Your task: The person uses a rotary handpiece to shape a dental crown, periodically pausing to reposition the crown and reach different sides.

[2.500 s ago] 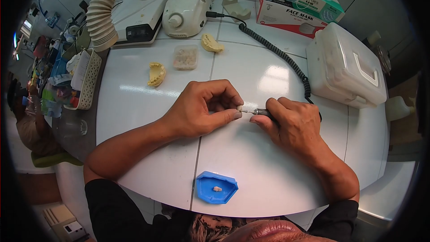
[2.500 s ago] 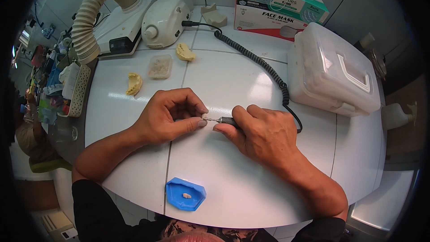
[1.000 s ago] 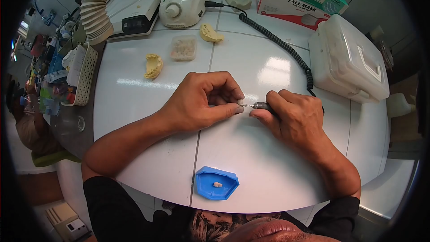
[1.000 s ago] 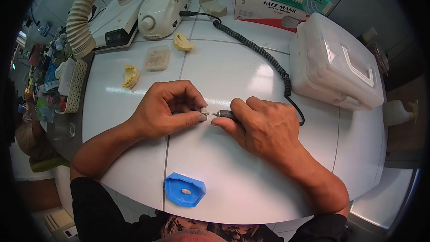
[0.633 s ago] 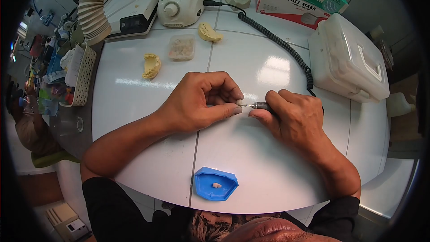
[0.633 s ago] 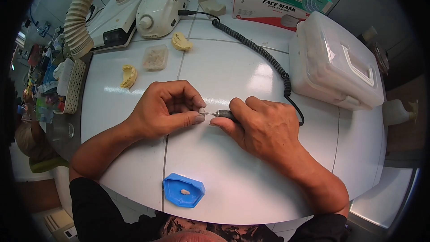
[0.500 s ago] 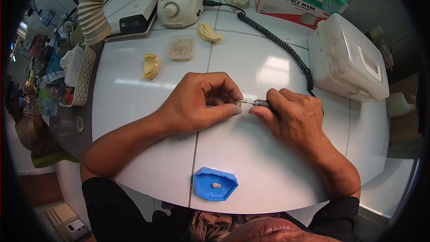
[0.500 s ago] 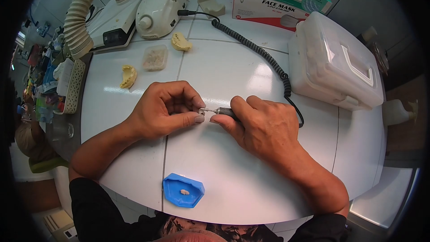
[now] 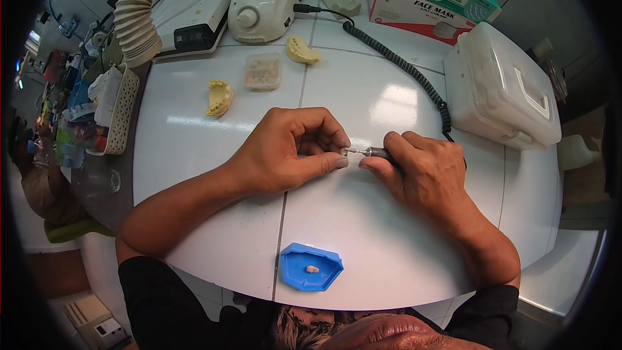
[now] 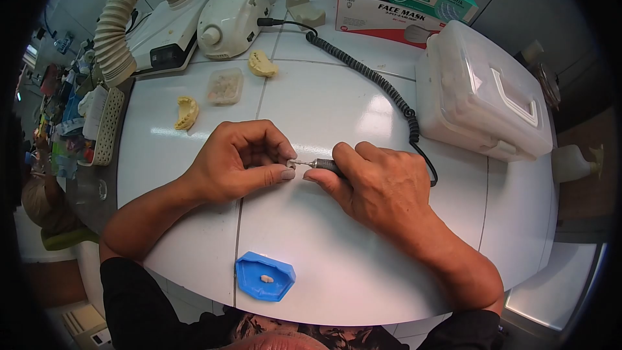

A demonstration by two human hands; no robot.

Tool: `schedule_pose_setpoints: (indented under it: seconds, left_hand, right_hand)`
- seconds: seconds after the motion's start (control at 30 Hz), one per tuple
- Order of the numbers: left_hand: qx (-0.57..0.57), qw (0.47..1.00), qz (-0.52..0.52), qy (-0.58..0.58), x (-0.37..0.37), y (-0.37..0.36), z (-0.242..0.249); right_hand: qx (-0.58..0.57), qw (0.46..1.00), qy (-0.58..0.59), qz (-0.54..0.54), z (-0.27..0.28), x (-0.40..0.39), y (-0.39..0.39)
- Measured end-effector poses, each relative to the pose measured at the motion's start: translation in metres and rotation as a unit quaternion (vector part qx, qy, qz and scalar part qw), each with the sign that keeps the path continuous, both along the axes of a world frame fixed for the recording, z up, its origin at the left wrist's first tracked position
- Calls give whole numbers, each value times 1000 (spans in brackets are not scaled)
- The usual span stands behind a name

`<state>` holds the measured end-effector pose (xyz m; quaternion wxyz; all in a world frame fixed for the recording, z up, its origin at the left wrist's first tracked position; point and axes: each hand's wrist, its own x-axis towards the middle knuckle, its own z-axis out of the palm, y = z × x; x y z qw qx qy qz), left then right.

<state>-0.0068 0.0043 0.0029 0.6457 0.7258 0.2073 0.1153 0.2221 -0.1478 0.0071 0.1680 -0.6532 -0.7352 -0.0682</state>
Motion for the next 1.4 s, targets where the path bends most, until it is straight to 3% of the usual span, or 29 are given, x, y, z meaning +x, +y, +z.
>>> schedule_pose_setpoints:
  seconds: [1.4]
  left_hand:
    - [11,999,-3,-42,-1,0,-7]
  right_hand:
    - [-2,1000,22,6,1,3,-2]
